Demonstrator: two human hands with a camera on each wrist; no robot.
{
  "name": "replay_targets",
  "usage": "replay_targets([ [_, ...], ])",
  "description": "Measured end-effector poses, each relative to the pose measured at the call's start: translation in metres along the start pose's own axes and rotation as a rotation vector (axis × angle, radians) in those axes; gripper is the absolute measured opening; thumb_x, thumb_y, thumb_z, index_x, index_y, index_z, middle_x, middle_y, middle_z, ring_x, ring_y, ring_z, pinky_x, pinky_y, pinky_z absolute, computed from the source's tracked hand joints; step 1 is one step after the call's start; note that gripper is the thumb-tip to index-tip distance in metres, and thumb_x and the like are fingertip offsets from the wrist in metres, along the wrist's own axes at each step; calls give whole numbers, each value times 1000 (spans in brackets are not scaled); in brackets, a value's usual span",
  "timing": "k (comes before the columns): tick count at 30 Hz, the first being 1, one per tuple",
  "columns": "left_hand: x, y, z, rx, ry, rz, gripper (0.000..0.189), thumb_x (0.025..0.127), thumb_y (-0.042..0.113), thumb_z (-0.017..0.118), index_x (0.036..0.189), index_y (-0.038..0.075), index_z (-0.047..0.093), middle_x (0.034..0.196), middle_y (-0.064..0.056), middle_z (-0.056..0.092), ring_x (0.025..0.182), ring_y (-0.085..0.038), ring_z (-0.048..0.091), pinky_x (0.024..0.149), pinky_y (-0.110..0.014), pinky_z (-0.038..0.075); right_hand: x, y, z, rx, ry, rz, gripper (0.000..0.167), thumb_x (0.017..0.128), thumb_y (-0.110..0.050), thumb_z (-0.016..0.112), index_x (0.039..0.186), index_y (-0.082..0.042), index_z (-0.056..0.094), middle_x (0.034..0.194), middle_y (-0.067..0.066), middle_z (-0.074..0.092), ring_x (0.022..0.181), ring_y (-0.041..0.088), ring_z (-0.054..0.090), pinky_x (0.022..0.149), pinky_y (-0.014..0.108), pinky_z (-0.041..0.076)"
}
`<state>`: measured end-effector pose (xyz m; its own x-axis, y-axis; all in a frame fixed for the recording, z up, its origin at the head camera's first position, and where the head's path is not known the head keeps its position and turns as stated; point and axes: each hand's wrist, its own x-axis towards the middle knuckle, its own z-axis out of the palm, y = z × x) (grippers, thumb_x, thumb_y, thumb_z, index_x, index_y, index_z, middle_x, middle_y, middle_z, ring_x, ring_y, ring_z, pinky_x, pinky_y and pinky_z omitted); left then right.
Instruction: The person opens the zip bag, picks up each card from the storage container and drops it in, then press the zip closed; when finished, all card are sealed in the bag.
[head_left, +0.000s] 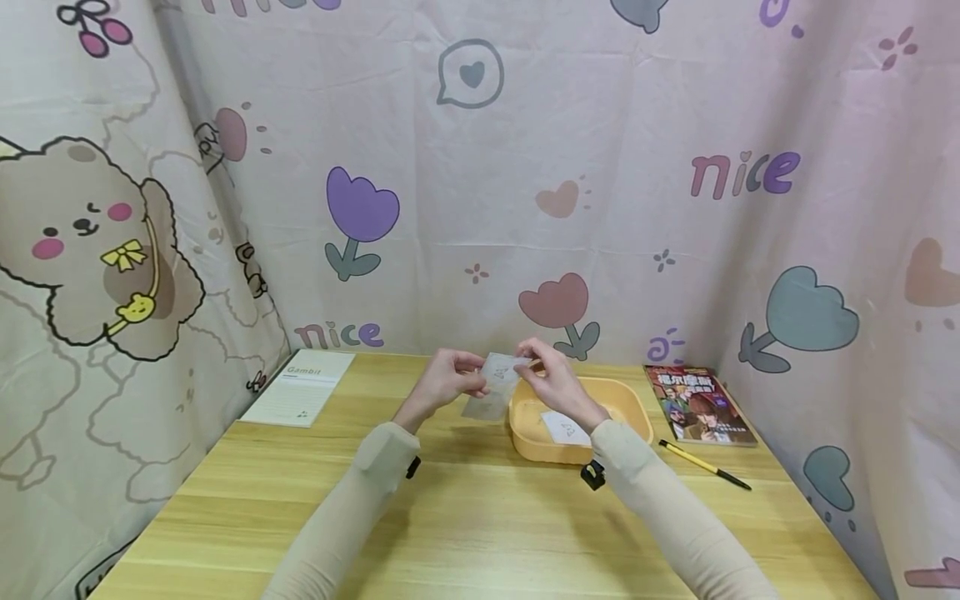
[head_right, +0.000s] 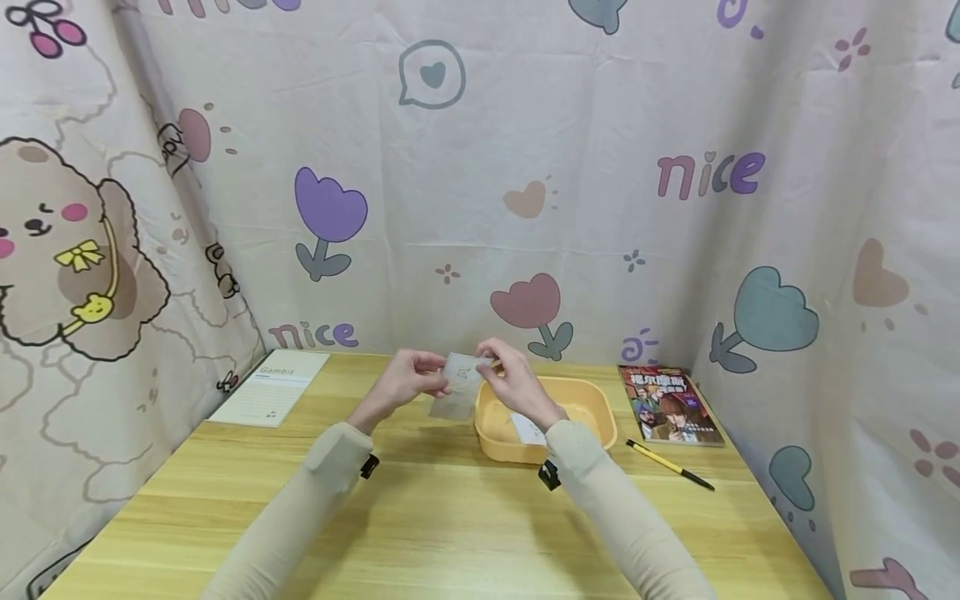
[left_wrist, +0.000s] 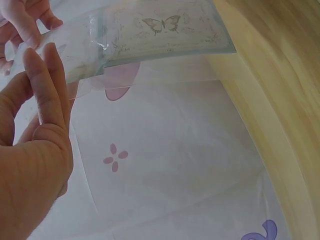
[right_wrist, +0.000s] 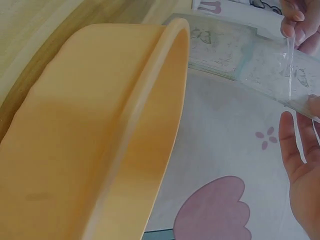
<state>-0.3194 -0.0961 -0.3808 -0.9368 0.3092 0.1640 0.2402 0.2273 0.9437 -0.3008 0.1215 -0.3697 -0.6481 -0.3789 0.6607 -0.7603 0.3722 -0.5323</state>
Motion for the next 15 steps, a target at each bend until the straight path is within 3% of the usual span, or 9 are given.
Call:
replay_targets([
  [7, 0, -2, -1, -14, 6, -1, 35, 86, -4, 69, 120, -10, 63, 104, -25, 71, 73, -21, 73, 73, -40, 64, -3, 41, 8, -30, -17, 25, 13, 91, -5, 68, 103, -8, 66, 97, 3, 68, 88, 15, 62, 73, 30, 61],
  [15, 1, -1, -1, -12, 11, -5, 32, 86, -2, 70, 118, -8, 66, 103, -23, 71, 73, -19, 72, 71, -36, 64, -6, 45, 10, -31, -39, 59, 9, 92, -10, 69, 99, -10, 74, 95, 0, 68, 85, 12, 62, 72, 32, 62],
])
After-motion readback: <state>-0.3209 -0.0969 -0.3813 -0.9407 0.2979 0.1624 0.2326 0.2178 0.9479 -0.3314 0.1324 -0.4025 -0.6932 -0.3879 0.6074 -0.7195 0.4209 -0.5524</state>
